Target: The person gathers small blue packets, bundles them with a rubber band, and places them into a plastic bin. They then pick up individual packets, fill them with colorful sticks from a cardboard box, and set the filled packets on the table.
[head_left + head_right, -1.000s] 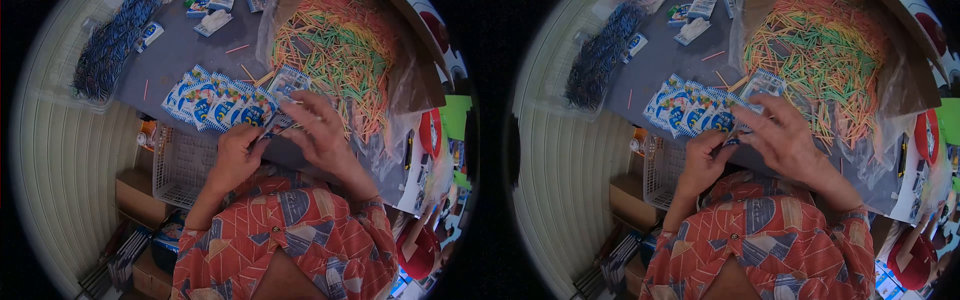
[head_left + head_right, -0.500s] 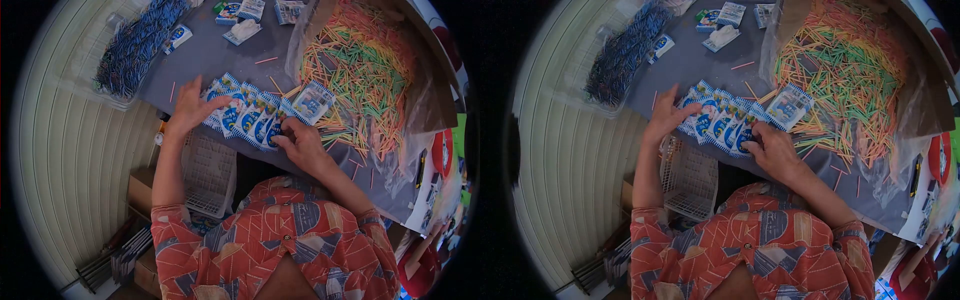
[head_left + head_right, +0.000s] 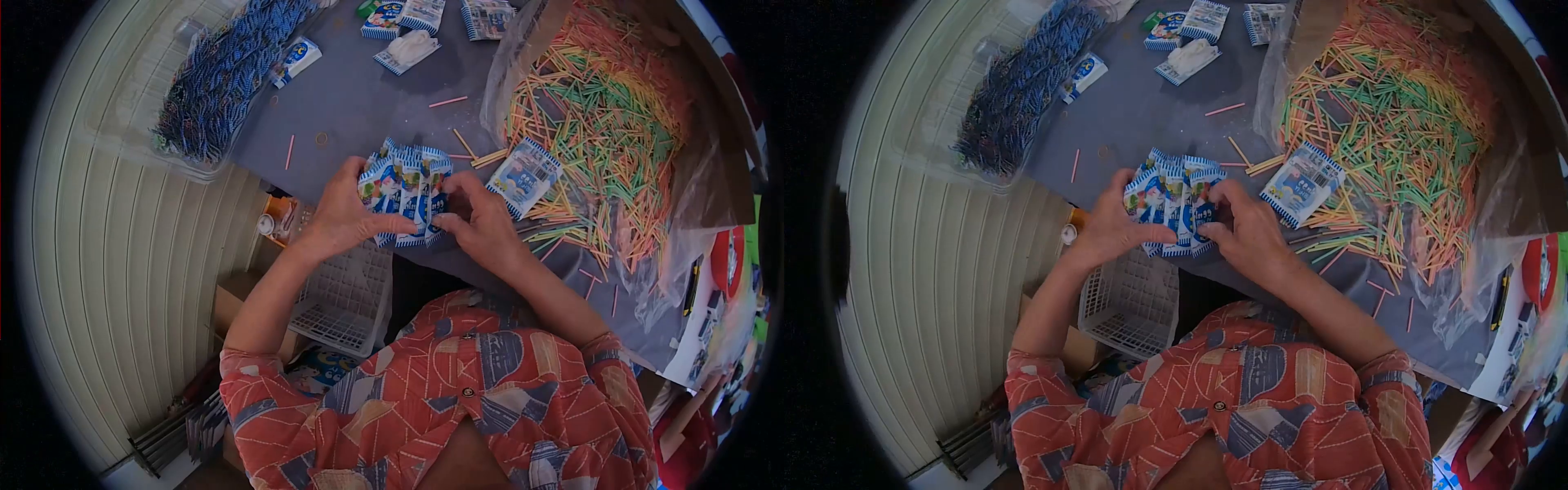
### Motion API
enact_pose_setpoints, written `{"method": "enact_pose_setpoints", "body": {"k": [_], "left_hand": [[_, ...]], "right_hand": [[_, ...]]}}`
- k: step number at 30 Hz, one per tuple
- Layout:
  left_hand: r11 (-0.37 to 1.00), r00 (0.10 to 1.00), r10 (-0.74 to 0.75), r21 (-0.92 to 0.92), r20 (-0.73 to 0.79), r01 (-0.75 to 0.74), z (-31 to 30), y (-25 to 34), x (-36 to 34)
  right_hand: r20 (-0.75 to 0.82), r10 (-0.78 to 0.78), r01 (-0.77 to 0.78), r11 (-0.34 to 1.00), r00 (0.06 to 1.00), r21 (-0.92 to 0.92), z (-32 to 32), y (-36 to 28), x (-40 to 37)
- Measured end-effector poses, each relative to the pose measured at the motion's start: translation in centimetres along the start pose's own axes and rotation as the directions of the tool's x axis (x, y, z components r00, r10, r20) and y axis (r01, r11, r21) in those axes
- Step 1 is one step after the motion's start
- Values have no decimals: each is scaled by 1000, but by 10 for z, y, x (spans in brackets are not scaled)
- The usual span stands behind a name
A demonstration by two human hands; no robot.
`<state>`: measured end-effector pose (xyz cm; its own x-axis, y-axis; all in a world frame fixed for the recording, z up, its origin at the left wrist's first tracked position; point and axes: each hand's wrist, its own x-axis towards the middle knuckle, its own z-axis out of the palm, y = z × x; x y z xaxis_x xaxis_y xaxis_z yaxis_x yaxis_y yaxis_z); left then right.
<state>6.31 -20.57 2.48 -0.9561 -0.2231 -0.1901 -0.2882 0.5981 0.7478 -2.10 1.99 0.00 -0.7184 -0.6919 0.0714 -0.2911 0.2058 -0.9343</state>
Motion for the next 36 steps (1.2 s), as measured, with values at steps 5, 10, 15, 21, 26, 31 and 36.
{"method": "enact_pose_setpoints", "body": {"k": [5,10,15,21,26,31,36], "left_hand": [[750,991,-104,-661,-80,25,29,16,-20],[585,972,2,-788,-236,-193,58,-3,-42],[605,841,245,-602,-482,-521,51,4,-55],[620,652,584,-252,-484,-743,10,7,-19],[730,774,517,-285,-365,-622,23,-41,10],[786,877,316,-418,-361,-455,42,-51,5],[662,785,443,-432,-434,-612,44,-30,-3]], "right_hand": [[-18,142,-121,899,990,420,7,8,1],[166,323,-353,700,932,621,-7,-1,8],[336,43,-211,851,941,482,-26,-38,20],[174,-200,29,731,964,682,-33,-81,38],[273,-91,34,978,958,205,-16,-7,55],[305,-79,3,970,949,242,-3,-3,57],[220,-344,286,923,913,256,4,-10,59]]}}
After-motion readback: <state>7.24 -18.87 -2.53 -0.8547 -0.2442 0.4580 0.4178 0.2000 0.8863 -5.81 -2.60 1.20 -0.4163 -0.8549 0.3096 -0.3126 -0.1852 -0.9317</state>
